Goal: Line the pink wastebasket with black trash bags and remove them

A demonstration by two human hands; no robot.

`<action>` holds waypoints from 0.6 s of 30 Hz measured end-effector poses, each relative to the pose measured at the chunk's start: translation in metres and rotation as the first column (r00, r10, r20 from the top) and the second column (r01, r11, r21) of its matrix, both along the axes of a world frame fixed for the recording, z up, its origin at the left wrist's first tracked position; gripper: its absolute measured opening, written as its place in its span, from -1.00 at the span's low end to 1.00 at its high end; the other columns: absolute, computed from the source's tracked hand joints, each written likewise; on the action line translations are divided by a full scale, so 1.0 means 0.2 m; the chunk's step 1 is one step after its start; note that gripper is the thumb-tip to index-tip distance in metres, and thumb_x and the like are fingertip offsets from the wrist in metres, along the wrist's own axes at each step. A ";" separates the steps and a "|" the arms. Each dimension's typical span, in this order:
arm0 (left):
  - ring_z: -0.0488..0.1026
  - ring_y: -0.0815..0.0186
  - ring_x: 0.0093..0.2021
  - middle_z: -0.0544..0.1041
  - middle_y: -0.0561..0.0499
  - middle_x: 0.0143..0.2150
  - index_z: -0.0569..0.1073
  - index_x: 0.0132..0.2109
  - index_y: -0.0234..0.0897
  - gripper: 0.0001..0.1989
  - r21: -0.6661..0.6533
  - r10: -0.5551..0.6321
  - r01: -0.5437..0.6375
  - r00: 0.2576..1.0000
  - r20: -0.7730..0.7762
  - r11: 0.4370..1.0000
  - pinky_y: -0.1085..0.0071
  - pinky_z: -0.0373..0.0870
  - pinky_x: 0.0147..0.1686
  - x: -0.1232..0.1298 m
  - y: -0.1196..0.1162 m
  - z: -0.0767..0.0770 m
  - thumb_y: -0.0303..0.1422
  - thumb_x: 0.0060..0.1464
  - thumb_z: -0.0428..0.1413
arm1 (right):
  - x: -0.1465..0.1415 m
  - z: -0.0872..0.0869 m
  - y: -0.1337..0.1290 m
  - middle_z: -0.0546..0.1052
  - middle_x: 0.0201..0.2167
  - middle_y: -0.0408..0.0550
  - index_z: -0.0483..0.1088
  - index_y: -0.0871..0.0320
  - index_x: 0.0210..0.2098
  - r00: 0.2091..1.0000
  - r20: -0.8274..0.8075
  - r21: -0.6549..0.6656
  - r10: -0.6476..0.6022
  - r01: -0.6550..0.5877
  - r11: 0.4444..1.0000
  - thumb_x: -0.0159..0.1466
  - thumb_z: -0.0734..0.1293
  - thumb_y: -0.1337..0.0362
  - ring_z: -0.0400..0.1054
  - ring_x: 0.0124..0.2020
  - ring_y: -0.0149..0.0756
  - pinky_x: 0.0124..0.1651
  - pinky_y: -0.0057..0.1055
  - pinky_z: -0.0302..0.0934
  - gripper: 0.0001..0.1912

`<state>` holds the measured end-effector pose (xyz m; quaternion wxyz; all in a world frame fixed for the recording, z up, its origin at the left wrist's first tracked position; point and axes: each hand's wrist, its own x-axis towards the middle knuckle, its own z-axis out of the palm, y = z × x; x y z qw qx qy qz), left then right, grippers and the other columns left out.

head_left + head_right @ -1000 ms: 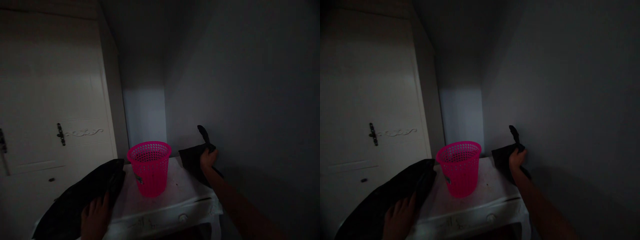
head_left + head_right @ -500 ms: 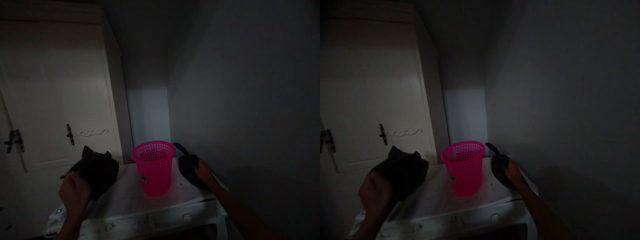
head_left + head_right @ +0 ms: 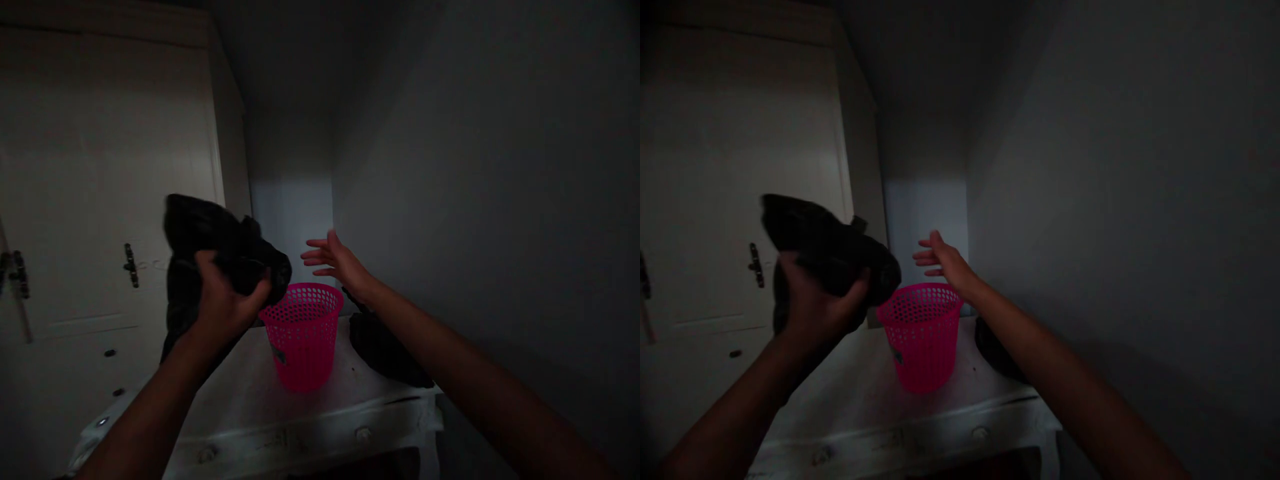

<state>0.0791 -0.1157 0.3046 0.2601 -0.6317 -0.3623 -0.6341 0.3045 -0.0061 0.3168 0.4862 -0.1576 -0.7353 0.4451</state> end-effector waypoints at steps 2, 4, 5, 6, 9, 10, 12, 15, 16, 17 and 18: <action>0.53 0.13 0.07 0.52 -0.12 0.01 0.25 0.13 -0.26 -0.52 -0.111 -0.003 -0.033 0.952 -0.307 0.993 0.13 0.50 0.13 0.08 0.04 0.02 -0.38 0.10 0.21 | -0.09 0.15 0.00 0.62 0.00 0.07 0.42 0.09 0.20 0.994 -0.034 -0.036 0.102 -0.103 0.994 0.40 0.19 -0.31 0.49 0.03 -0.12 0.16 -0.08 0.38 -0.30; 0.54 0.09 0.06 0.55 -0.13 -0.04 0.35 0.04 -0.26 -0.66 -0.195 -0.033 -0.098 0.816 -0.577 0.976 0.08 0.49 0.16 0.13 0.07 0.03 -0.45 0.10 0.14 | -0.15 0.24 0.03 0.63 -0.08 -0.05 0.46 0.06 0.16 0.986 -0.025 -0.027 0.162 -0.163 0.986 0.33 0.42 -0.08 0.49 -0.03 -0.20 0.19 -0.13 0.36 -0.48; 0.54 0.07 0.05 0.56 -0.14 -0.07 0.38 0.00 -0.26 -0.70 -0.230 -0.062 -0.126 0.742 -0.668 0.965 0.05 0.47 0.18 0.14 0.08 0.03 -0.46 0.10 0.13 | -0.17 0.26 0.05 0.62 -0.10 -0.09 0.48 0.06 0.13 0.983 -0.033 -0.012 0.179 -0.180 0.984 0.28 0.48 0.10 0.48 -0.06 -0.25 0.20 -0.16 0.35 -0.54; 0.54 0.06 0.04 0.57 -0.14 -0.08 0.41 -0.02 -0.26 -0.73 -0.260 -0.092 -0.146 0.685 -0.723 0.955 0.03 0.45 0.20 0.15 0.08 0.03 -0.46 0.10 0.12 | -0.17 0.26 0.08 0.62 -0.10 -0.13 0.50 0.05 0.10 0.981 -0.059 0.005 0.185 -0.185 0.983 0.22 0.48 0.25 0.48 -0.08 -0.28 0.21 -0.19 0.34 -0.55; 0.53 0.04 0.07 0.59 -0.20 0.02 0.42 0.13 -0.30 -0.65 -0.333 -0.157 -0.141 0.673 -0.723 0.932 0.02 0.43 0.20 0.14 0.07 -0.01 -0.42 0.21 0.06 | -0.14 0.19 0.19 0.63 -0.09 -0.17 0.52 0.04 0.06 0.962 -0.243 0.008 0.121 -0.123 0.992 0.10 0.36 0.45 0.48 -0.09 -0.33 0.19 -0.26 0.35 -0.47; 0.52 0.04 0.10 0.58 -0.21 0.08 0.39 0.20 -0.30 -0.61 -0.360 -0.175 -0.126 0.697 -0.695 0.925 0.03 0.43 0.20 0.12 0.08 -0.03 -0.37 0.26 0.05 | -0.12 0.15 0.23 0.63 -0.09 -0.18 0.52 0.03 0.06 0.949 -0.306 -0.024 0.074 -0.085 0.996 0.07 0.34 0.46 0.49 -0.10 -0.32 0.17 -0.27 0.36 -0.44; 0.48 0.04 0.19 0.54 -0.20 0.20 0.34 0.31 -0.24 -0.54 -0.416 -0.203 -0.098 0.758 -0.620 0.904 0.05 0.41 0.22 0.05 0.10 -0.09 -0.25 0.33 0.03 | -0.06 0.05 0.33 0.64 -0.12 -0.17 0.52 0.03 0.06 0.927 -0.373 -0.126 -0.038 -0.010 0.992 0.01 0.31 0.44 0.50 -0.12 -0.29 0.09 -0.28 0.39 -0.39; 0.45 0.04 0.24 0.54 -0.19 0.22 0.40 0.27 -0.21 -0.53 -0.465 -0.113 -0.104 0.903 -0.415 0.879 0.04 0.37 0.26 -0.09 0.21 -0.22 -0.11 0.36 -0.02 | 0.03 -0.16 0.46 0.65 -0.24 -0.14 0.54 0.08 0.00 0.928 -0.305 -0.275 -0.217 0.132 0.952 -0.01 0.30 0.38 0.50 -0.22 -0.25 -0.03 -0.28 0.42 -0.44; 0.46 0.02 0.22 0.56 -0.20 0.19 0.44 0.22 -0.24 -0.53 -0.481 -0.026 -0.132 0.951 -0.308 0.867 0.01 0.37 0.26 -0.14 0.26 -0.27 -0.08 0.35 -0.03 | 0.05 -0.24 0.49 0.64 -0.30 -0.12 0.56 0.11 -0.05 0.933 -0.233 -0.301 -0.273 0.198 0.933 0.01 0.30 0.35 0.49 -0.25 -0.24 -0.07 -0.28 0.42 -0.51; 0.50 -0.01 0.17 0.59 -0.23 0.14 0.47 0.17 -0.27 -0.52 -0.514 0.079 -0.169 0.978 -0.193 0.841 -0.02 0.40 0.23 -0.19 0.31 -0.33 -0.05 0.31 -0.01 | 0.07 -0.31 0.52 0.63 -0.35 -0.10 0.57 0.15 -0.12 0.937 -0.147 -0.309 -0.318 0.262 0.914 0.03 0.30 0.32 0.48 -0.29 -0.23 -0.11 -0.29 0.41 -0.58; 0.54 -0.03 0.13 0.62 -0.26 0.08 0.49 0.14 -0.29 -0.51 -0.571 0.179 -0.183 0.982 -0.063 0.800 -0.03 0.42 0.19 -0.23 0.35 -0.38 -0.03 0.28 0.01 | 0.09 -0.38 0.54 0.62 -0.40 -0.08 0.57 0.18 -0.19 0.935 -0.057 -0.298 -0.349 0.317 0.900 0.06 0.30 0.29 0.47 -0.31 -0.21 -0.14 -0.29 0.40 -0.66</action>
